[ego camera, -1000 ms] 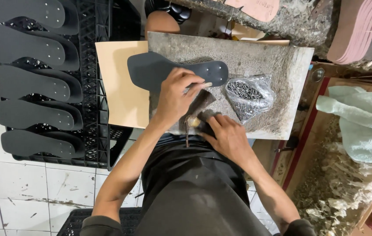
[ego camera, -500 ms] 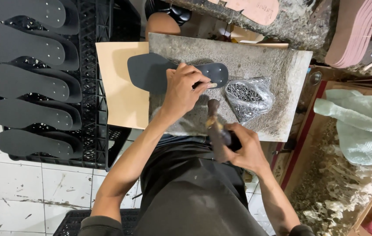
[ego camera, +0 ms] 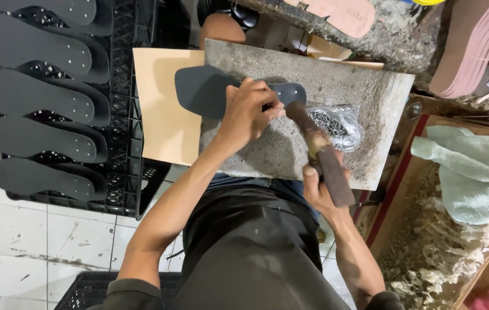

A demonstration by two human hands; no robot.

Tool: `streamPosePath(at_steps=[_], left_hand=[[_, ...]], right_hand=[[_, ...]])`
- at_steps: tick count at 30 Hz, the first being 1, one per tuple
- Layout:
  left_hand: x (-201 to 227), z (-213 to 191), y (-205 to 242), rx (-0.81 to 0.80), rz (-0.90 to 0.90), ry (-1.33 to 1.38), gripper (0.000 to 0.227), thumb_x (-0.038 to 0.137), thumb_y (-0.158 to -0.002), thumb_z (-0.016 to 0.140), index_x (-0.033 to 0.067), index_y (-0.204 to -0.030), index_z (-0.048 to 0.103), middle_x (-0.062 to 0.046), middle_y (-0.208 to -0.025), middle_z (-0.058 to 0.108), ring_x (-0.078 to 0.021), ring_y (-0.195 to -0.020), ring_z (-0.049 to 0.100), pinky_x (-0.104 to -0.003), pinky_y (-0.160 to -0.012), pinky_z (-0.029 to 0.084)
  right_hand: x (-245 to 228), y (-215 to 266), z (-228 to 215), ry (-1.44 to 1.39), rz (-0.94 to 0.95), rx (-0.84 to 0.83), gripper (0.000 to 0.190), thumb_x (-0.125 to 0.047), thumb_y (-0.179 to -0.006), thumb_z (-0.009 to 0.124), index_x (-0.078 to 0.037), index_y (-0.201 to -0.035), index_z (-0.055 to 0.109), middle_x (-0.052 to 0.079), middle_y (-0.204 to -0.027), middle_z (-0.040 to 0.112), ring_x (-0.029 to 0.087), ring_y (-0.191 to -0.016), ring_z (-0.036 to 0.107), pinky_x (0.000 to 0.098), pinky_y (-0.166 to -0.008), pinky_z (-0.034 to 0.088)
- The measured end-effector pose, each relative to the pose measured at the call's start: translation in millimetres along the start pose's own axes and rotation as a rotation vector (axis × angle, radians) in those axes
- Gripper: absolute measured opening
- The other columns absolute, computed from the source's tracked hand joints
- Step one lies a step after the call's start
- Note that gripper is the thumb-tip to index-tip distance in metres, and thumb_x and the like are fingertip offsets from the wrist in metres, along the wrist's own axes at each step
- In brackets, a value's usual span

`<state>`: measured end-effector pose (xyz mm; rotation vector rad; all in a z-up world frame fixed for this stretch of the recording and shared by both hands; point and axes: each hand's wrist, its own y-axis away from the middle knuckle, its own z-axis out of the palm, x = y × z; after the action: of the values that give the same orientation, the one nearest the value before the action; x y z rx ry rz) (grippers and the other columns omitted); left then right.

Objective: Nailing heels or heel components onto shoe soles using a hammer and small nails at a workbench.

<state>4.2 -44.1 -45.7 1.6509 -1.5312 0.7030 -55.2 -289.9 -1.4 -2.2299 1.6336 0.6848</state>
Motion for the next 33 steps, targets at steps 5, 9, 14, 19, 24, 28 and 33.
streamPosePath(at_steps=[5, 9, 14, 19, 24, 28, 33], left_hand=[[27.8, -11.6, 6.2, 0.225, -0.06, 0.343, 0.019, 0.039, -0.063, 0.075, 0.0234, -0.061, 0.064, 0.0, -0.077, 0.056, -0.0159, -0.078, 0.047, -0.024, -0.078, 0.022], [19.5, -15.2, -1.1, -0.073, -0.048, -0.074, 0.015, 0.037, -0.067, 0.071, 0.027, -0.065, 0.061, 0.011, -0.074, 0.055, -0.0115, -0.078, 0.047, -0.034, -0.073, 0.026], [14.8, -13.0, -0.1, 0.086, 0.067, 0.009, 0.015, 0.04, -0.071, 0.067, 0.0265, -0.067, 0.062, 0.01, -0.074, 0.055, -0.0132, -0.077, 0.048, -0.031, -0.072, 0.024], [23.8, -33.9, 11.8, 0.016, 0.073, -0.078, 0.031, 0.029, -0.065, 0.074, 0.0214, -0.092, 0.063, 0.002, -0.089, 0.055, -0.0183, -0.09, 0.045, -0.039, -0.078, 0.027], [25.5, -47.9, 21.1, 0.117, 0.136, -0.184, 0.065, 0.015, -0.059, 0.079, 0.0126, -0.117, 0.05, -0.011, -0.107, 0.049, -0.0286, -0.106, 0.037, -0.056, -0.088, 0.015], [16.8, -42.3, 19.6, 0.136, 0.169, -0.214, 0.06, 0.016, -0.059, 0.08, 0.0092, -0.113, 0.054, -0.009, -0.1, 0.056, -0.0244, -0.105, 0.044, -0.06, -0.092, 0.01], [5.7, -36.2, 19.7, 0.094, 0.178, -0.169, 0.054, 0.018, -0.065, 0.076, 0.0102, -0.114, 0.054, -0.009, -0.101, 0.056, -0.0204, -0.104, 0.044, -0.058, -0.092, 0.009]], right_hand=[[-19.4, -7.5, -7.9, 0.207, -0.035, 0.012, 0.037, -0.044, -0.083, 0.041, -0.011, -0.096, 0.052, 0.004, -0.08, 0.049, 0.029, -0.055, 0.052, 0.0304, -0.053, 0.04], [-66.7, -20.8, -18.8, 0.327, -0.056, -0.004, 0.036, -0.046, -0.086, 0.036, -0.014, -0.093, 0.051, 0.003, -0.086, 0.047, 0.027, -0.057, 0.049, 0.0298, -0.06, 0.039], [-60.5, -37.0, -8.7, 0.066, -0.043, -0.102, 0.048, -0.046, -0.088, 0.034, -0.014, -0.12, 0.051, 0.007, -0.093, 0.054, 0.036, -0.057, 0.058, 0.0407, -0.056, 0.047], [-40.2, -26.7, -6.7, -0.27, -0.053, -0.003, 0.033, -0.027, -0.084, 0.047, -0.001, -0.103, 0.054, 0.006, -0.066, 0.053, 0.027, -0.049, 0.055, 0.0309, -0.039, 0.043], [-25.2, -30.0, -45.7, -0.46, -0.087, -0.366, 0.027, -0.025, -0.082, 0.042, -0.013, -0.067, 0.062, 0.0, -0.054, 0.058, 0.017, -0.048, 0.06, 0.0217, -0.053, 0.047], [-82.5, -58.0, -42.7, -0.675, -0.278, -0.224, 0.053, -0.046, -0.083, 0.04, -0.002, -0.113, 0.046, 0.022, -0.089, 0.056, 0.033, -0.083, 0.059, 0.036, -0.075, 0.045], [-55.1, -41.2, -10.6, 0.0, -0.098, -0.142, 0.036, -0.043, -0.084, 0.048, -0.01, -0.096, 0.056, 0.011, -0.07, 0.06, 0.039, -0.058, 0.058, 0.0427, -0.051, 0.044]])
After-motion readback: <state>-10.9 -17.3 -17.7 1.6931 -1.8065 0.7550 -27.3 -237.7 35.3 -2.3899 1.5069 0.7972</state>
